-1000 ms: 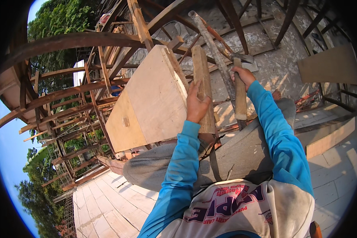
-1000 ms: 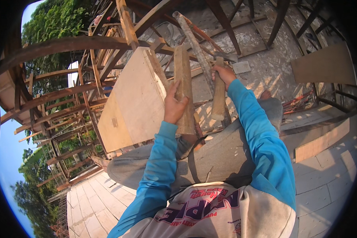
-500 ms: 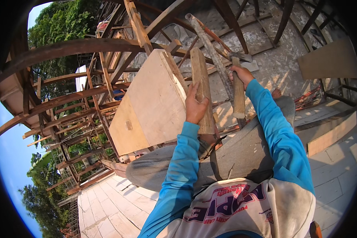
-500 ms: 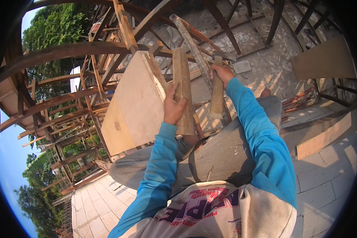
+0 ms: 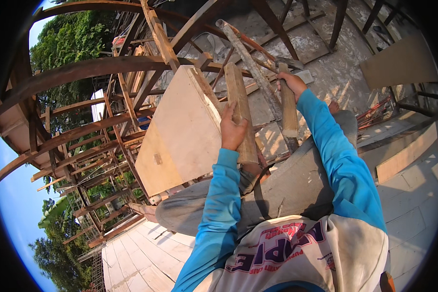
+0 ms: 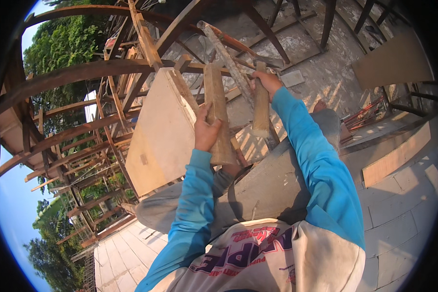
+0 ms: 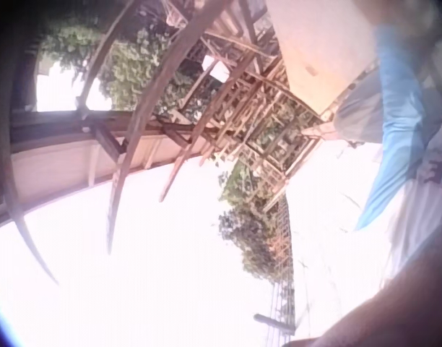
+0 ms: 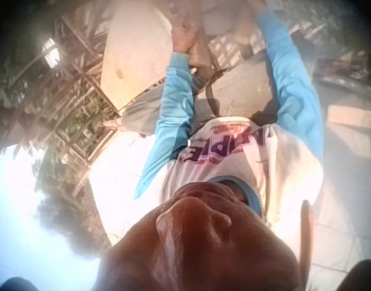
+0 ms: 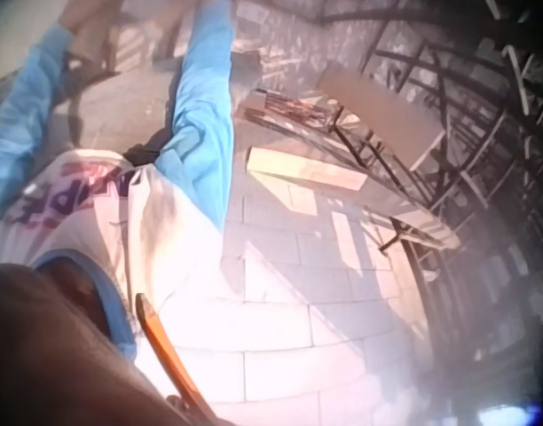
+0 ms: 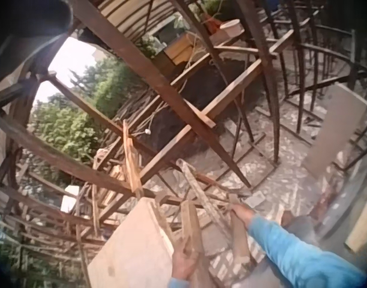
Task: The person fits wooden panels together on a frame, using a hatchet to trim the edges and a pencil to mark the boards for cutting, then reaches into a bucket for nails.
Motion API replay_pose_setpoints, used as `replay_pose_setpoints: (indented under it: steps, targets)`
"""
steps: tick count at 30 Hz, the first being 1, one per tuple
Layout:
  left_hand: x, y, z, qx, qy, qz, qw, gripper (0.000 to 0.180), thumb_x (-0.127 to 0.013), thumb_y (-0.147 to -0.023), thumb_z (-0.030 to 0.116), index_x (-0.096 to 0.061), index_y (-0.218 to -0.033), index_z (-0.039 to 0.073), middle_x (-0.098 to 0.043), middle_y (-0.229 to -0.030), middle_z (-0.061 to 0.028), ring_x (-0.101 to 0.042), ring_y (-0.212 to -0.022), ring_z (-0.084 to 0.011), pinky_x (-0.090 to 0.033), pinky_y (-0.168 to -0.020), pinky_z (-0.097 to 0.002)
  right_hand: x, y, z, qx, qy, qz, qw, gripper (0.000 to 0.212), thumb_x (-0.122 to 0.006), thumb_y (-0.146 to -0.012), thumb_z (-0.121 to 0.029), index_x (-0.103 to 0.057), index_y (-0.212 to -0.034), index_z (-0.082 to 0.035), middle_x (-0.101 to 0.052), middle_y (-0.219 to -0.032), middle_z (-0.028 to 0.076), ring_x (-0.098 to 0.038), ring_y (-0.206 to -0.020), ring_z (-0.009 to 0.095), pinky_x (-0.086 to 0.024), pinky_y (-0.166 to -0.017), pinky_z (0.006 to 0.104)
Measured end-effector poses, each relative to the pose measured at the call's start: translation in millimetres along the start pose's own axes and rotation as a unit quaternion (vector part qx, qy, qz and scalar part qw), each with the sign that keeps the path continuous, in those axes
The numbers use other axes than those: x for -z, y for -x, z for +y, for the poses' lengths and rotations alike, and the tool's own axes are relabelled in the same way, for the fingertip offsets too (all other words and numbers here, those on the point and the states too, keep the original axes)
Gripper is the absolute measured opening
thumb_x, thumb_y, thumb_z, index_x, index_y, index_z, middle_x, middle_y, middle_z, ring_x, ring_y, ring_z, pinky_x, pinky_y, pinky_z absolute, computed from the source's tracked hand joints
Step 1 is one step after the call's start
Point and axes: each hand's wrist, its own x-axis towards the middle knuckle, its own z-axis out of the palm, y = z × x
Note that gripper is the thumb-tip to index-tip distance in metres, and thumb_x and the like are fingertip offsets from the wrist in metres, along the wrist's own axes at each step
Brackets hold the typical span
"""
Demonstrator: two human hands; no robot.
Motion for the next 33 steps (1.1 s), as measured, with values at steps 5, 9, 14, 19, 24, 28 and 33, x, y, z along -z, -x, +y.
replay_pose_setpoints:
  steps: [5,9,14,19,24,28,33]
  targets:
    - [-2.6,-8.0,-11.4,0.041,0.017,-0.036,0.998,0.063,-0.066,-0.073,0.008,-0.050,-0.135,0.004,-0.035,-0.144,-0.0306,-0.036,-0.134,-0.0416,-0.031,-0.112,-0.0388,7.0,9.2,-20.3,0.034,-0.008,0.040,0.999,0.018,-0.060,-0.087,-0.019,-0.057,-0.096,-0.004,-0.059,-0.074,0.004,-0.057,-0.060,0.014,-0.050,-0.052,0.0296]
    - [-4.2,-10.5,-20.7,0.020,-0.008,-0.038,0.999,0.058,-0.063,-0.076,0.004,-0.050,-0.132,-0.001,-0.053,-0.131,-0.0179,-0.057,-0.113,-0.0253,-0.048,-0.094,-0.0322,11.2,12.1,-27.6,0.051,-0.040,0.048,0.997,0.019,-0.060,-0.087,-0.019,-0.056,-0.097,-0.003,-0.059,-0.074,0.004,-0.056,-0.059,0.014,-0.051,-0.053,0.0302]
    - [-3.3,-12.7,-15.5,0.061,0.042,-0.061,0.995,0.060,-0.065,-0.073,0.007,-0.051,-0.131,-0.001,-0.042,-0.140,-0.0284,-0.045,-0.128,-0.0381,-0.036,-0.107,-0.0367,23.9,1.6,-27.8,0.043,-0.091,0.031,0.994,0.018,-0.060,-0.086,-0.018,-0.056,-0.095,-0.003,-0.059,-0.074,0.006,-0.057,-0.061,0.016,-0.051,-0.054,0.0323]
    - [-0.5,-20.8,-7.9,0.076,0.040,-0.112,0.990,0.057,-0.062,-0.075,0.010,-0.052,-0.129,-0.004,-0.057,-0.125,-0.0235,-0.059,-0.111,-0.0323,-0.045,-0.096,-0.0359,35.3,-4.7,-34.1,0.031,-0.160,0.015,0.987,0.015,-0.061,-0.085,-0.017,-0.057,-0.093,-0.005,-0.060,-0.073,0.007,-0.058,-0.061,0.018,-0.050,-0.054,0.0346]
    - [10.2,-50.0,-11.3,0.102,-0.078,-0.256,0.958,0.060,-0.066,-0.078,0.018,-0.052,-0.131,-0.003,-0.061,-0.119,-0.0218,-0.061,-0.105,-0.0280,-0.046,-0.092,-0.0328,23.7,7.6,-43.2,0.053,-0.149,0.046,0.986,0.015,-0.057,-0.090,-0.018,-0.052,-0.094,-0.005,-0.056,-0.070,0.006,-0.056,-0.058,0.014,-0.051,-0.052,0.0309]
    - [3.1,-82.9,-3.1,0.176,-0.080,-0.437,0.878,0.057,-0.068,-0.079,0.018,-0.053,-0.131,-0.001,-0.062,-0.119,-0.0169,-0.059,-0.106,-0.0236,-0.046,-0.093,-0.0317,39.5,3.7,-43.9,0.069,-0.141,0.039,0.987,0.015,-0.056,-0.090,-0.019,-0.053,-0.094,-0.006,-0.057,-0.069,0.005,-0.056,-0.058,0.015,-0.051,-0.052,0.0323]
    - [-10.2,-98.0,-35.6,0.167,-0.126,-0.457,0.865,0.056,-0.069,-0.079,0.015,-0.055,-0.131,0.002,-0.059,-0.127,-0.0167,-0.056,-0.115,-0.0263,-0.043,-0.098,-0.0334,26.9,4.0,-32.8,0.054,-0.196,0.043,0.978,0.015,-0.059,-0.088,-0.019,-0.056,-0.097,-0.006,-0.058,-0.074,0.005,-0.057,-0.060,0.015,-0.051,-0.054,0.0317]
